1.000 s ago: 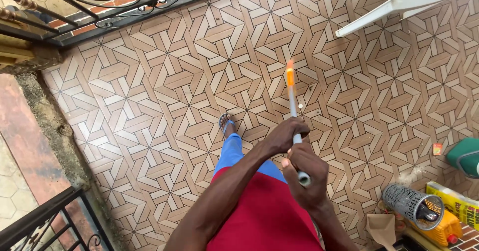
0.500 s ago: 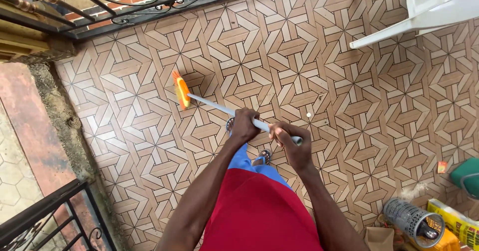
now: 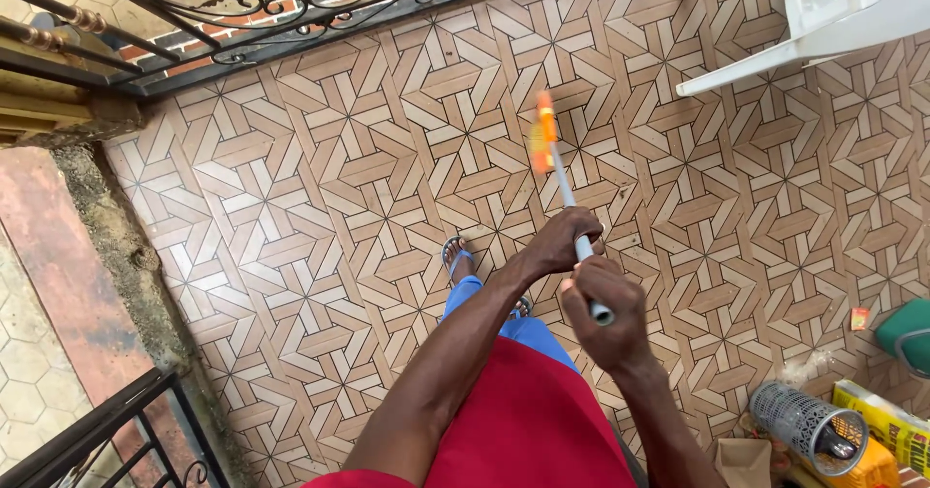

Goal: Sweeping a tiled outdoor balcony and organizing various containers and a chair.

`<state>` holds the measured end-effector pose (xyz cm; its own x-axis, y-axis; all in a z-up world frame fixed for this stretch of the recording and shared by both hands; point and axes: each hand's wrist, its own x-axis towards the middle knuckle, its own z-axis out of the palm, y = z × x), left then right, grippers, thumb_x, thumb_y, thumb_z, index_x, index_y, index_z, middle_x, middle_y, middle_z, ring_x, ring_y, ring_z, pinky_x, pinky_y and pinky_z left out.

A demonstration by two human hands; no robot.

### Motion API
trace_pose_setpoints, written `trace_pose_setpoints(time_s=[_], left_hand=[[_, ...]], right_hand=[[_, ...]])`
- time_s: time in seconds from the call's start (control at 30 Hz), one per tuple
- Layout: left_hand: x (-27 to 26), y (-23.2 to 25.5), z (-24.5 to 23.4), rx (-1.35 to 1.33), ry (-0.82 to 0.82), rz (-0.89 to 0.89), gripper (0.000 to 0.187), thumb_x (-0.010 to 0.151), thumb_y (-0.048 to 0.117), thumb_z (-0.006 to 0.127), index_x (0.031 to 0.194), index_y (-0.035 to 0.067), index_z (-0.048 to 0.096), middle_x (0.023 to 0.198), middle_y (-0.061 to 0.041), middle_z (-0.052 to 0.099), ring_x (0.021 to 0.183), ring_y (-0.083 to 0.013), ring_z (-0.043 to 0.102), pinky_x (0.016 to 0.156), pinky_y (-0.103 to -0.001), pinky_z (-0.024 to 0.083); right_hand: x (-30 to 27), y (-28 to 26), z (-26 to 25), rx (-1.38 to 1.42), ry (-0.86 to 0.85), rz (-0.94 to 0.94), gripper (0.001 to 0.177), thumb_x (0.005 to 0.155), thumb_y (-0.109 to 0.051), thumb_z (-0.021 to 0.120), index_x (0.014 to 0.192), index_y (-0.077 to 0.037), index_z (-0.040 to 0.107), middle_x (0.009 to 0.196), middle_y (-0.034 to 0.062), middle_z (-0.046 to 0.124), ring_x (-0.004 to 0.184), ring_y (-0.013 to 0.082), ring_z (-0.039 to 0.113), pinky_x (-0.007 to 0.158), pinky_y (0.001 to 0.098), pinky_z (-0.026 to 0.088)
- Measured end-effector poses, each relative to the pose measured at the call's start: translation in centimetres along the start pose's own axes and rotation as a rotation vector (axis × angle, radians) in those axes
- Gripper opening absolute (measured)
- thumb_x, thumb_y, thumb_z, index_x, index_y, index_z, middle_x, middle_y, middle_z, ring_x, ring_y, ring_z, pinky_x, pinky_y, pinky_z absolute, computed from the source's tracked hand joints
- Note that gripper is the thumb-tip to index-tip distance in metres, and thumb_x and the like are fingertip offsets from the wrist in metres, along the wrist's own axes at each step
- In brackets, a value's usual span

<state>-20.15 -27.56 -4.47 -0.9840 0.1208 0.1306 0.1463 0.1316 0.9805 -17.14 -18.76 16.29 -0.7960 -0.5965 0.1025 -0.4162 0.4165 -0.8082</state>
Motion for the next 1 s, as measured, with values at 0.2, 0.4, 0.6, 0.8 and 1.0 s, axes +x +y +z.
trace_pose_setpoints(time_s=[0.2,0.4,0.6,0.8,1.0], left_hand=[[-0.4,5.8,-3.4,0.133,0.051,0.07,0.024,0.075,0.017,0.069,0.064,0.004,0.052,0.067,-0.012,0.057,0.073,-0.0328,0.058,0.072,-0.047,0.048],[-1.9,7.7,-7.8,0.373,0.19,-0.185,0.02,0.067,0.022,0.077,0.061,0.008,0.064,0.061,-0.013,0.059,0.065,-0.0347,0.06,0.063,-0.049,0.048],[-2.5,1.2,-13.6,0.572,0.431,-0.248,0.009,0.066,0.019,0.076,0.069,0.012,0.071,0.073,-0.011,0.063,0.073,-0.0329,0.061,0.078,-0.047,0.044],[1.4,-7.1,-15.7,0.52,0.658,-0.298,0.021,0.07,0.022,0.08,0.061,0.01,0.067,0.072,-0.009,0.061,0.076,-0.0309,0.062,0.077,-0.047,0.041],[13.9,-6.8,-8.6,0.154,0.439,-0.046,0.027,0.073,0.023,0.079,0.062,0.008,0.059,0.071,-0.011,0.058,0.073,-0.0308,0.059,0.068,-0.046,0.042]], right_hand=[[1.5,-4.7,-2.0,0.087,-0.085,-0.017,0.022,0.092,-0.001,0.06,0.071,0.001,0.054,0.068,0.0067,0.053,0.074,0.0187,0.059,0.075,0.033,0.051],[2.6,-3.7,-2.5,0.411,-0.019,0.022,0.02,0.091,0.001,0.055,0.071,0.0,0.055,0.069,0.0046,0.058,0.07,0.0152,0.058,0.096,0.0411,0.056],[9.2,3.0,3.6,0.671,-0.097,0.296,0.022,0.095,-0.006,0.055,0.079,0.005,0.065,0.077,0.0046,0.065,0.061,0.0059,0.048,0.06,0.0243,0.043],[15.9,6.5,7.0,0.642,-0.073,0.407,0.019,0.097,-0.011,0.061,0.091,0.002,0.074,0.071,-0.0006,0.065,0.059,0.0016,0.048,0.051,0.021,0.035],[18.8,8.3,-2.4,0.426,0.255,0.398,0.019,0.098,-0.007,0.059,0.095,0.003,0.075,0.072,0.0009,0.066,0.066,0.0072,0.061,0.062,0.0218,0.049]])
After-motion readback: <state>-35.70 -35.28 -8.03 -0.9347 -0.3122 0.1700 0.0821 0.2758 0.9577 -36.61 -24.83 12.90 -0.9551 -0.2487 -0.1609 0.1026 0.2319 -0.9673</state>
